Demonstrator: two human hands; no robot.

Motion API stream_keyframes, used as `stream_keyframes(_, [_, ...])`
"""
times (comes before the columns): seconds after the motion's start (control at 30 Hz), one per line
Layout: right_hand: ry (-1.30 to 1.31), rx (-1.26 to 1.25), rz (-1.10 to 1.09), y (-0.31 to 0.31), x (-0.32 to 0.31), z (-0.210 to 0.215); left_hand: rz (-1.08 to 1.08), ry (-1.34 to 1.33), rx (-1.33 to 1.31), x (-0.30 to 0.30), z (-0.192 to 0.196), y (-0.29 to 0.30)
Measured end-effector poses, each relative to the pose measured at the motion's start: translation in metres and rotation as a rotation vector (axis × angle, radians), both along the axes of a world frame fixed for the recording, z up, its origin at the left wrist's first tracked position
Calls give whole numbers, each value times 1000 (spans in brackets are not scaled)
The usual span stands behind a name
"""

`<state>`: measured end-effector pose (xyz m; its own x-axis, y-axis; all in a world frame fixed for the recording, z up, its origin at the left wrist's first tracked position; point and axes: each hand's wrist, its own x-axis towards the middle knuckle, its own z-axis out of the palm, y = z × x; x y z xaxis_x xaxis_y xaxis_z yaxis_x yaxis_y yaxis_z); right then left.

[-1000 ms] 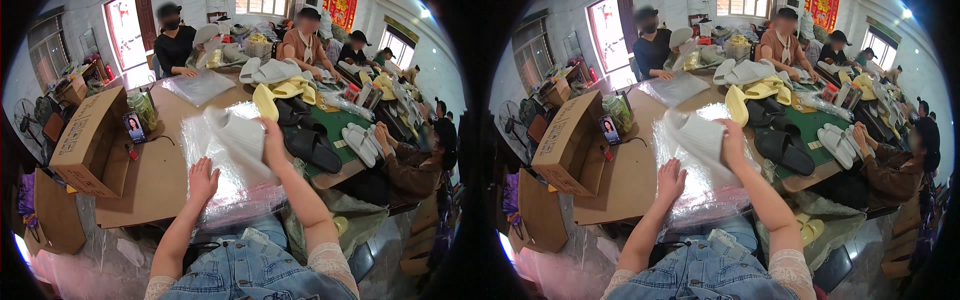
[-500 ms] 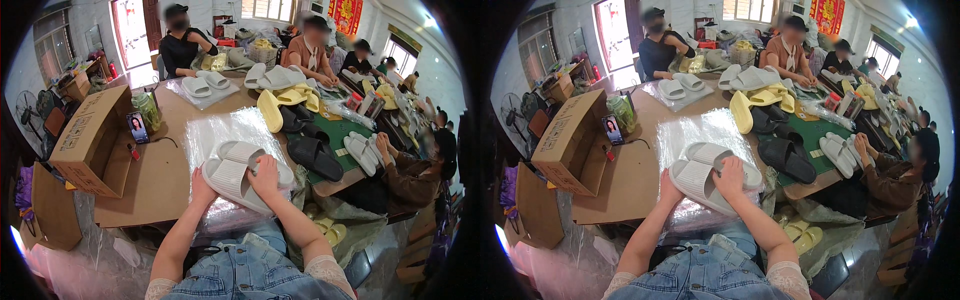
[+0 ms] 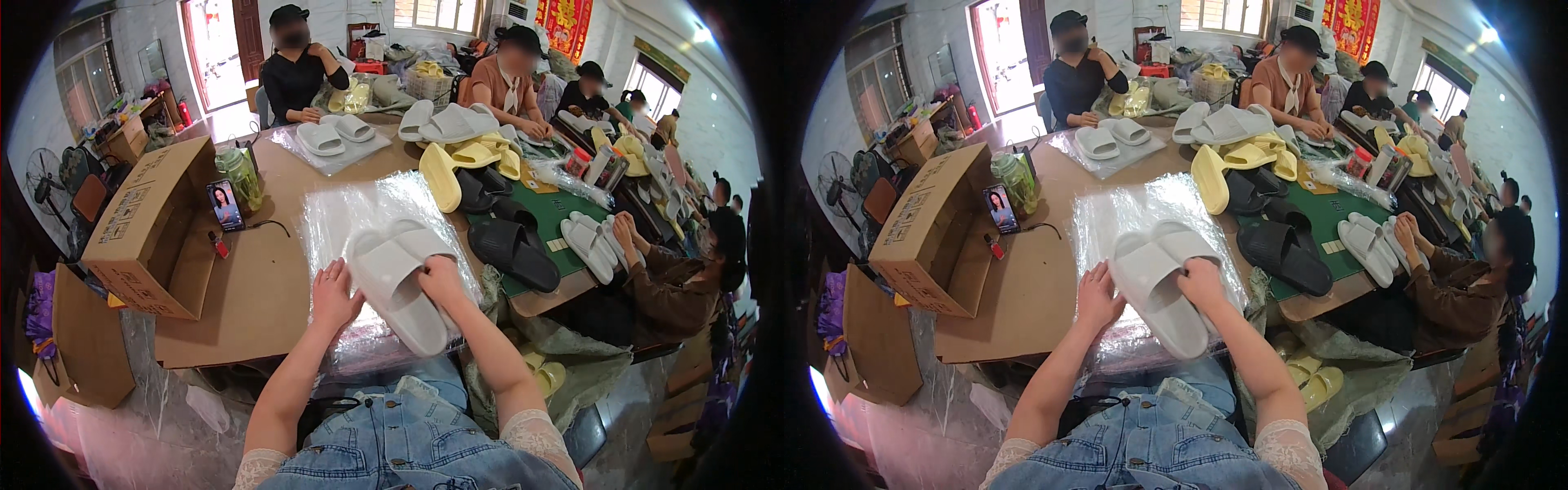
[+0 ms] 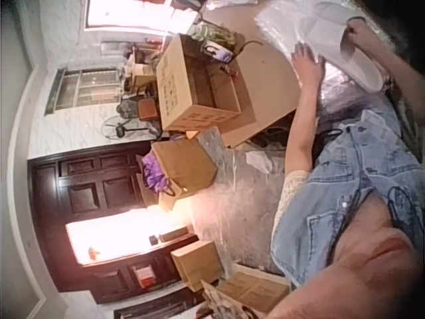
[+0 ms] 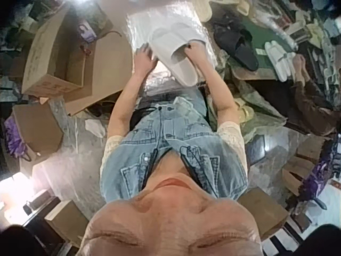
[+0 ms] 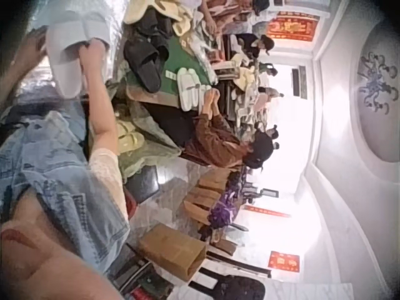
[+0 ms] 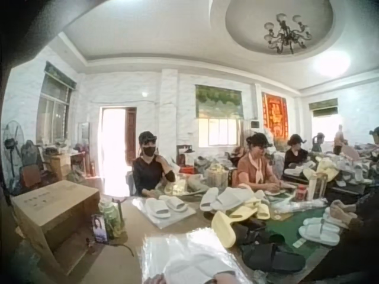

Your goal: The person places pairs of yellow, white, and black slippers into clear plastic bags on a table. The person handles the slippers one pair at a time, arranging them inside the bags. Other workers are visible in the background performing similar tasks.

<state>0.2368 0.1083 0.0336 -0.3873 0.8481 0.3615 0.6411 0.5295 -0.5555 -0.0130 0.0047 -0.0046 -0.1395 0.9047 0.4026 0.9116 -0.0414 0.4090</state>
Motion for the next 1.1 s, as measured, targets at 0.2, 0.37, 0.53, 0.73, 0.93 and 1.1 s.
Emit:
stream_keyframes(0.2, [645, -412, -144, -34, 83, 17, -93, 253, -332, 6, 43, -9])
stream_keyframes(0.37, [792, -397, -154, -52, 142, 21, -447, 225, -244, 3, 45, -1])
stream_keyframes(0.53, [682, -394, -163, -59, 167, 37, -372, 127, -210, 13, 32, 3])
stream_keyframes(0.73, [365, -535, -79, -96, 143, 82, -315, 26, -165, 17, 29, 8])
stream_keyframes(0.93, [153, -288, 341, -144, 96, 101, -254, -211, -209, 26, 54, 11])
stream_keyframes(1.1, [-101, -233, 121, -122, 93, 80, -302, -371, -263, 27, 80, 8])
